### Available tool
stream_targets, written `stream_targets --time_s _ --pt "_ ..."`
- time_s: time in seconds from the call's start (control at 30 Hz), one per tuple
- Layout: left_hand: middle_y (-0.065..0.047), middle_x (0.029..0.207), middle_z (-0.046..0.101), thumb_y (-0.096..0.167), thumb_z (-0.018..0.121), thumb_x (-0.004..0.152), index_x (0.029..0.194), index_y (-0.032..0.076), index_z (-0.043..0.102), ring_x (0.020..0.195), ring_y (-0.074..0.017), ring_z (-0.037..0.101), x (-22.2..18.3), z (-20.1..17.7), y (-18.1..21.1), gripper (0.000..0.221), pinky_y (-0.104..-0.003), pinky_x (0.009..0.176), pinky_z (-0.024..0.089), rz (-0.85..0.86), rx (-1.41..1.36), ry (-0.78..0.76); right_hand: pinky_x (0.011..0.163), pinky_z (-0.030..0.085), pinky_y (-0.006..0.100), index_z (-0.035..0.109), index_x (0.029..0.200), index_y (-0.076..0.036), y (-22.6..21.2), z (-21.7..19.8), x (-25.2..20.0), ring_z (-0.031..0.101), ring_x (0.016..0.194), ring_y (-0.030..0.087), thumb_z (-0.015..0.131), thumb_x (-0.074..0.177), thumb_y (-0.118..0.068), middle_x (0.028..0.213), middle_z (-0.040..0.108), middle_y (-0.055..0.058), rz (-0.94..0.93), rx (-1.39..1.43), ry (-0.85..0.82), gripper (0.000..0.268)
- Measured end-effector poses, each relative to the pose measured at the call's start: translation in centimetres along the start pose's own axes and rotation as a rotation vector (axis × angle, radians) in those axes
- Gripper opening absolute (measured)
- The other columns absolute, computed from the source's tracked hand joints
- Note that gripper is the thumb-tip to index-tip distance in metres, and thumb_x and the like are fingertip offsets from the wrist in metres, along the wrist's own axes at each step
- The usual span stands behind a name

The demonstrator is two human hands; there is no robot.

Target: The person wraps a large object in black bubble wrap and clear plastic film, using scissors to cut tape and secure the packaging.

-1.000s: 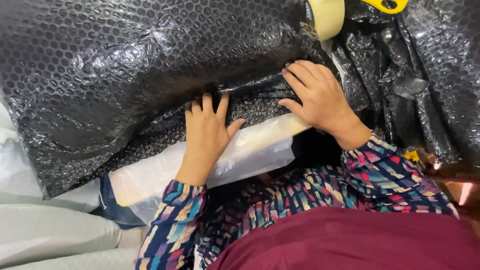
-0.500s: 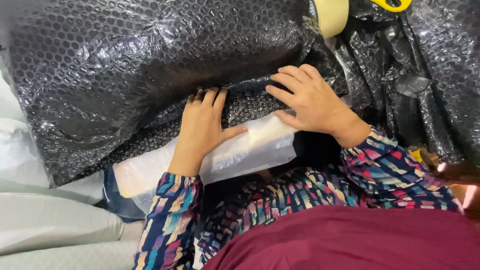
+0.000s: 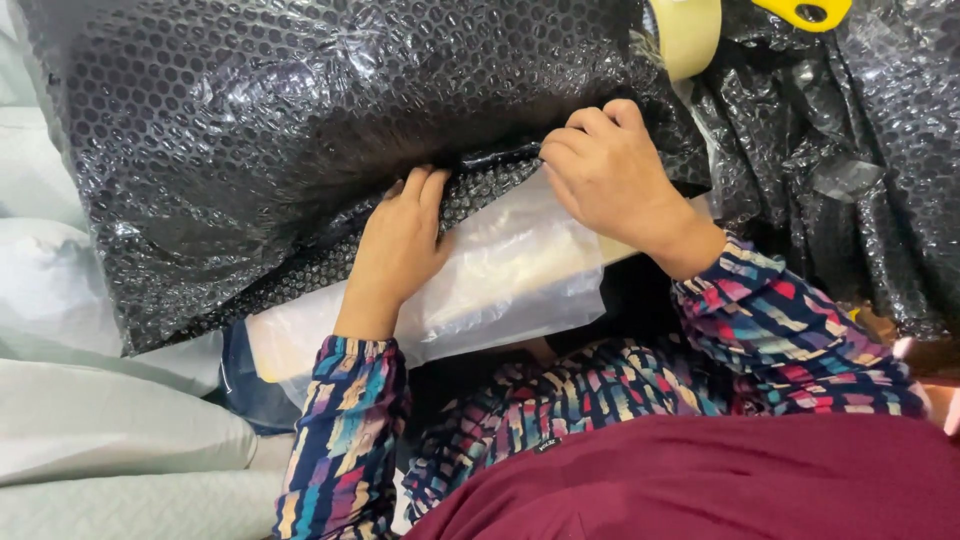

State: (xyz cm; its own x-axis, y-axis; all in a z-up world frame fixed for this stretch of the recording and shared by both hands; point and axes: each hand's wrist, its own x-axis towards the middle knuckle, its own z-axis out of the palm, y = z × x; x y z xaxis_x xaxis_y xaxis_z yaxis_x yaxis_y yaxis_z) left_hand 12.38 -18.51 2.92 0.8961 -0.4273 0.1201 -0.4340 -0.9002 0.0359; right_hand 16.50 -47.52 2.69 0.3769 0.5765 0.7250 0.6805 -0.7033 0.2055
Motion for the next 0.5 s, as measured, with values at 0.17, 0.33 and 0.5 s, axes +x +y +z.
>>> stream_targets --time_s 0.17,0.33,0.5 --pt "-0.005 0.111 0.062 0.012 0.056 0.097 0.131 0.013 0.055 0.095 -0.0313 0.074 -0.8 2.0 -2.3 0.034 -0.041 0.096 0.057 0.007 0.142 0.14 0.091 0.038 0.037 0.07 0.091 -0.015 -0.3 0.0 -0.2 0.066 0.098 0.018 0.063 0.104 -0.02 0.086 0.07 -0.001 0.049 0.032 -0.036 0.016" --pt "0.001 0.111 0.068 0.012 0.063 0.098 0.13 0.017 0.061 0.102 -0.0159 0.073 -2.4 -1.1 -1.9 0.032 -0.032 0.1 0.051 0.057 0.316 0.285 0.093 0.038 0.038 0.07 0.098 -0.013 0.3 0.3 -1.1 0.067 0.1 0.019 0.061 0.104 -0.019 0.084 0.07 0.001 0.06 0.028 -0.038 0.012" --pt "-0.004 0.119 0.068 0.012 0.077 0.096 0.093 0.015 0.071 0.115 -0.0253 0.064 -4.1 -4.8 -2.4 0.008 -0.038 0.093 0.047 0.128 0.465 0.753 0.093 0.038 0.037 0.072 0.102 -0.013 0.5 0.3 -0.9 0.068 0.099 0.018 0.063 0.103 -0.015 0.081 0.071 0.002 0.049 0.062 0.005 0.01"
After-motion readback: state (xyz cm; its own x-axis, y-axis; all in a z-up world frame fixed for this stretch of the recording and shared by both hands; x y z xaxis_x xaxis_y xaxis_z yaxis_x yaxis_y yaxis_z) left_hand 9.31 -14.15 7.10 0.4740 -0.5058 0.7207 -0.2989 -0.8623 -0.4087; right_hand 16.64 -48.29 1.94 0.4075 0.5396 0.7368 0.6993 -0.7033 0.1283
